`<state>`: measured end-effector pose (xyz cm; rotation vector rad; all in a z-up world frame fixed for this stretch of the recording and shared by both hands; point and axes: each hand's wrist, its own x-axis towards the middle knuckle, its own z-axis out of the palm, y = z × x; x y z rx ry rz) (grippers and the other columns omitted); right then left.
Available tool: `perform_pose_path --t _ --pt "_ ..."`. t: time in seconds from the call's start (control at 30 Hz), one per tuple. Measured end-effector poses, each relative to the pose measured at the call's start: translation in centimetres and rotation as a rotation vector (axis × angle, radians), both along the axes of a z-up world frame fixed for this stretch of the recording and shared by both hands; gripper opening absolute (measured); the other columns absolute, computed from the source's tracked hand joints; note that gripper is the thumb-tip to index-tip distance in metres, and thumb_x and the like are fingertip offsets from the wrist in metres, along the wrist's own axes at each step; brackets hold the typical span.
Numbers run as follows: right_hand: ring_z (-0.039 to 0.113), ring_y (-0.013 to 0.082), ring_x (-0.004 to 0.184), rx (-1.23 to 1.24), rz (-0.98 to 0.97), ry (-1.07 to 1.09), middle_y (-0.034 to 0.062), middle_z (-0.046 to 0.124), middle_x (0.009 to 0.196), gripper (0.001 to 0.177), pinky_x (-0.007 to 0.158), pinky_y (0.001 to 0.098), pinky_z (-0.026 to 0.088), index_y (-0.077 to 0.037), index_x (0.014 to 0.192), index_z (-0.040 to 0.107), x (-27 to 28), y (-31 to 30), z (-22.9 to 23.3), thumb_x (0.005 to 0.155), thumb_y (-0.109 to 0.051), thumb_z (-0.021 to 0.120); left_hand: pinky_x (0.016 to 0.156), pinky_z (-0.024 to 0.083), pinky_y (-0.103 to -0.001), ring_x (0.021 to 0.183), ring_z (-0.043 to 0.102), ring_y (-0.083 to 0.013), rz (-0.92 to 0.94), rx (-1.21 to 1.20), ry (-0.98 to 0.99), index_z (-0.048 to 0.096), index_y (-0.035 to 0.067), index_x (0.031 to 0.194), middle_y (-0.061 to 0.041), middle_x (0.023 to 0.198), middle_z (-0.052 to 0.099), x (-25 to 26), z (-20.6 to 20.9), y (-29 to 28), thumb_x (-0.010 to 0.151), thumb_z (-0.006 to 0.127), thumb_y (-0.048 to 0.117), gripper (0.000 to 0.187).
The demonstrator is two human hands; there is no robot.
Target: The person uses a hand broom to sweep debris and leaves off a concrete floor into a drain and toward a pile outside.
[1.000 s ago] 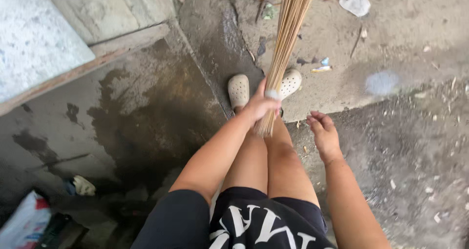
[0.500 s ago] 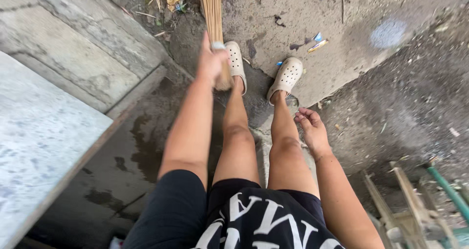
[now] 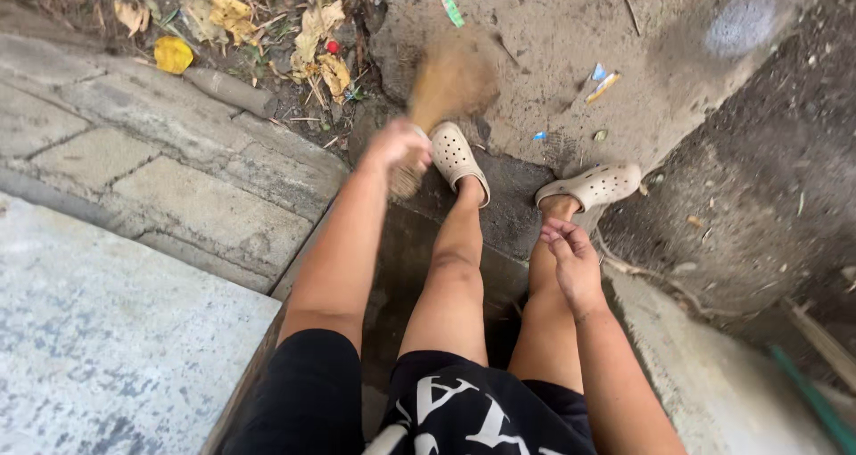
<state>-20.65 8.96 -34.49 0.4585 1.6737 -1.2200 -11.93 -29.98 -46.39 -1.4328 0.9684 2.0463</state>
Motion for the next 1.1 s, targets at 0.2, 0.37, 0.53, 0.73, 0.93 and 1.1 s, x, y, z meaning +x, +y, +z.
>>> perform_pose_path --t 0.2,0.37,0.53,0.73,0.93,1.1 --pt "0.064 0.0158 0.107 -0.020 -0.121 0.051 0.0085 0.069 0.118 0.025 0.094 0.0277 0.051 -0.001 0.129 0.059 0.6 -0.4 0.4 0.105 -0.007 0.054 0.067 0.061 -0.033 0.081 0.064 -0.0143 0.091 -0.480 0.056 0.009 0.008 0.166 -0.005 0.115 0.061 -2.7 4.3 11.3 0.080 0.061 -0.011 0.102" --pt "0.065 0.0148 0.093 0.062 -0.423 0.512 0.0082 0.065 0.110 0.010 0.087 0.0287 0.057 0.000 0.118 0.056 -1.3 1.2 2.2 0.110 -0.003 0.050 0.076 0.058 -0.038 0.088 0.068 -0.0222 0.075 0.256 0.226 0.037 -0.001 0.149 -0.013 0.107 0.066 -5.1 1.4 32.0 0.084 0.071 0.000 0.073" --pt "0.063 0.0128 0.094 0.064 -0.451 0.549 0.0077 0.063 0.109 0.013 0.090 0.0293 0.057 -0.001 0.121 0.057 -4.7 4.5 2.1 0.112 -0.002 0.048 0.084 0.060 -0.039 0.077 0.074 -0.0281 -0.146 0.378 0.231 0.066 -0.004 0.104 -0.014 0.085 0.075 -14.3 -7.4 28.2 0.091 0.070 0.010 0.020" --pt "0.064 0.0126 0.089 -0.005 -0.524 0.464 0.0074 0.063 0.105 0.012 0.087 0.0284 0.057 -0.003 0.122 0.054 -5.3 7.4 1.8 0.111 -0.002 0.048 0.062 0.064 -0.033 0.067 0.069 -0.0195 0.217 -0.434 0.104 0.039 0.008 0.147 -0.008 0.088 0.071 -21.8 1.4 2.0 0.086 0.066 0.001 0.067" --pt "0.065 0.0127 0.088 0.011 -0.515 0.415 0.0069 0.062 0.106 0.013 0.086 0.0276 0.056 -0.002 0.121 0.054 -6.4 9.3 1.9 0.110 -0.002 0.049 0.063 0.062 -0.038 0.068 0.070 -0.0246 0.064 -0.160 -0.051 -0.008 0.019 0.162 -0.018 0.100 0.069 -13.9 4.9 20.9 0.077 0.069 -0.007 0.118" --pt "0.064 0.0122 0.090 0.026 -0.471 0.426 0.0075 0.063 0.107 0.012 0.086 0.0277 0.055 -0.002 0.122 0.054 -7.5 11.3 1.8 0.112 -0.003 0.048 0.055 0.057 -0.044 0.064 0.069 -0.0279 -0.013 0.475 0.110 0.046 0.002 0.137 -0.016 0.084 0.067 -11.0 -0.4 33.9 0.079 0.071 0.001 0.063"
